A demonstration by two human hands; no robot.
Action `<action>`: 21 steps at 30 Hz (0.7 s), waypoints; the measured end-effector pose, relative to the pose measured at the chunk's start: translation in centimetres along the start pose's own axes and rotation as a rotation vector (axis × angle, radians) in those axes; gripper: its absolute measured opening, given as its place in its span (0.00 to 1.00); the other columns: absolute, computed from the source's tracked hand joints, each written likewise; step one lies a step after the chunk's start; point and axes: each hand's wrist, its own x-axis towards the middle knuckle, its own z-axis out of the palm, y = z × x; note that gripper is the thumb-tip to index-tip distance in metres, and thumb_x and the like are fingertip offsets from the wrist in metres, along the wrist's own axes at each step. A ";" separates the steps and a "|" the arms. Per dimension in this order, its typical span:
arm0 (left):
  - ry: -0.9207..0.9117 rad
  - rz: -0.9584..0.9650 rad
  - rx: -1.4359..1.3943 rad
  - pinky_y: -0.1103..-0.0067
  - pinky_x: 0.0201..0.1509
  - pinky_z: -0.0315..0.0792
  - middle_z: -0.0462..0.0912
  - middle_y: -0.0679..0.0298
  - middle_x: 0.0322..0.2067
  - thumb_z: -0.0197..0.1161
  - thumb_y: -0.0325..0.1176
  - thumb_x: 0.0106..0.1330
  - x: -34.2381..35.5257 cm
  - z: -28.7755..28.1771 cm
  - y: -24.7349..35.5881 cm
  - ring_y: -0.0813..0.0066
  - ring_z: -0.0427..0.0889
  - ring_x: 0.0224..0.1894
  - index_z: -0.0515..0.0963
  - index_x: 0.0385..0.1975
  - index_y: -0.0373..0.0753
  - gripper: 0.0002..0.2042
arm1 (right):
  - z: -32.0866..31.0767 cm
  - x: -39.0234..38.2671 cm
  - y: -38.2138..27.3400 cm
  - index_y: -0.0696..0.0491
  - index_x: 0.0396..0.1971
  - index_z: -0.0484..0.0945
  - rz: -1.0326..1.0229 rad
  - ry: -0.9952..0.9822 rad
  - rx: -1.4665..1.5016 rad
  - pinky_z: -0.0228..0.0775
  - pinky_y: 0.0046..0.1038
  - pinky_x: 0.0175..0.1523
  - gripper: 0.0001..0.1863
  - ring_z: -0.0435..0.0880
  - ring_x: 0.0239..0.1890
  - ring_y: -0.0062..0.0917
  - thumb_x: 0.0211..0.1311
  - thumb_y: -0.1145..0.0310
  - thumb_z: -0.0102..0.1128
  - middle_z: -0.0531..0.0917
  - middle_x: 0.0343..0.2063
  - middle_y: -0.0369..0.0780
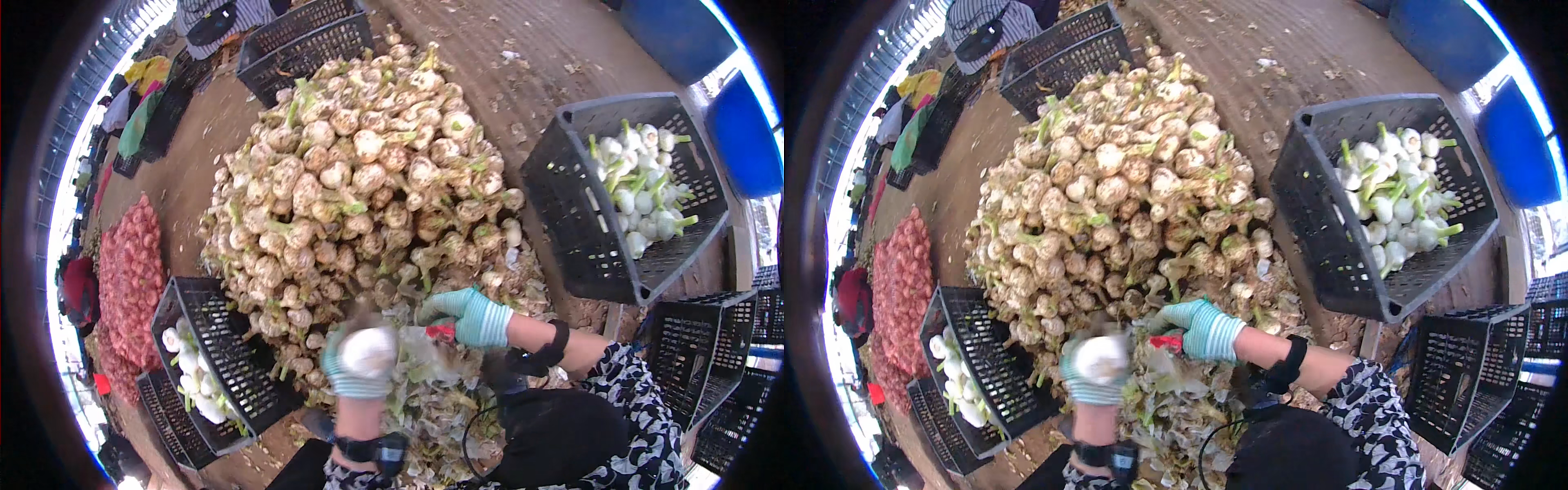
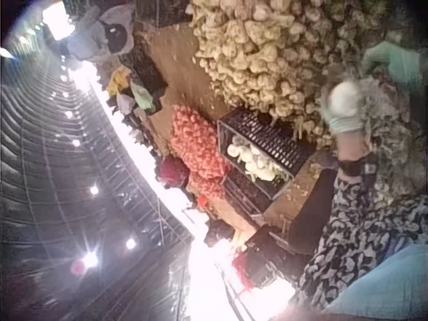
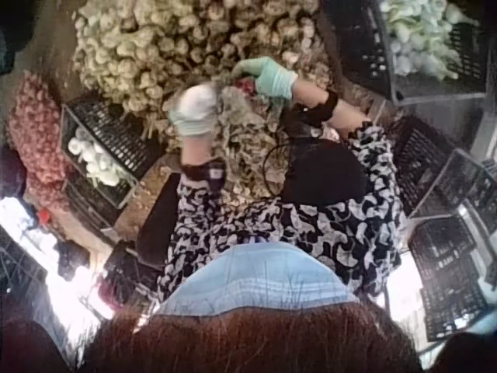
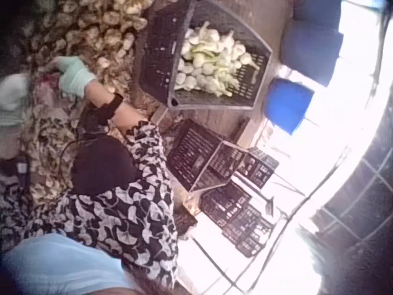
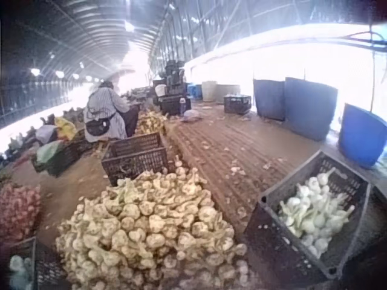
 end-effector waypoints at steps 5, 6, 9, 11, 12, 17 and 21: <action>-0.504 0.388 -0.204 0.76 0.39 0.71 0.71 0.59 0.35 0.48 0.36 0.56 -4.0 1.5 16.0 0.69 0.72 0.33 0.63 0.48 0.34 0.20 | -6.0 1.2 3.4 0.56 0.43 0.67 0.123 0.547 -0.437 0.68 0.31 0.40 0.23 0.75 0.35 0.36 0.43 0.73 0.59 0.75 0.34 0.47; -0.600 0.456 -0.299 0.73 0.44 0.68 0.68 0.56 0.41 0.48 0.34 0.56 -5.2 1.7 18.0 0.66 0.70 0.39 0.59 0.51 0.32 0.23 | -7.4 1.7 3.9 0.56 0.44 0.67 0.148 0.730 -0.572 0.67 0.32 0.42 0.25 0.75 0.37 0.38 0.42 0.72 0.60 0.74 0.36 0.48; -0.527 0.832 -0.643 0.64 0.59 0.55 0.48 0.45 0.58 0.47 0.29 0.55 -7.1 2.8 19.4 0.53 0.56 0.58 0.42 0.57 0.26 0.31 | -10.9 4.9 4.4 0.55 0.51 0.59 0.128 0.749 -0.710 0.61 0.35 0.49 0.32 0.70 0.44 0.41 0.43 0.69 0.60 0.70 0.43 0.49; -0.394 0.588 -0.498 0.67 0.58 0.57 0.57 0.52 0.55 0.47 0.43 0.56 -5.3 3.2 15.8 0.60 0.60 0.56 0.50 0.55 0.28 0.31 | -11.9 7.8 4.0 0.54 0.53 0.58 0.046 0.727 -0.870 0.59 0.37 0.51 0.32 0.69 0.46 0.41 0.43 0.70 0.58 0.71 0.43 0.48; -0.202 0.511 -0.349 0.71 0.56 0.60 0.63 0.54 0.53 0.48 0.51 0.55 -3.8 3.4 13.4 0.65 0.63 0.54 0.55 0.55 0.31 0.33 | -11.9 9.2 3.7 0.50 0.52 0.60 0.195 0.674 -0.992 0.59 0.36 0.51 0.32 0.69 0.46 0.38 0.41 0.71 0.57 0.73 0.40 0.46; 0.148 -0.004 0.502 0.76 0.30 0.69 0.72 0.58 0.34 0.50 0.58 0.53 0.8 4.5 1.9 0.70 0.71 0.27 0.66 0.45 0.37 0.30 | -9.4 8.8 1.6 0.44 0.36 0.75 0.325 0.522 -0.986 0.60 0.33 0.44 0.18 0.71 0.40 0.32 0.38 0.67 0.59 0.77 0.33 0.37; 0.059 -0.137 0.824 0.74 0.25 0.72 0.71 0.56 0.40 0.50 0.58 0.54 1.0 4.8 -2.3 0.68 0.74 0.28 0.63 0.49 0.39 0.30 | -4.4 3.8 -0.5 0.42 0.25 0.75 -0.382 0.543 -0.932 0.59 0.30 0.38 0.12 0.71 0.31 0.26 0.33 0.68 0.57 0.75 0.19 0.29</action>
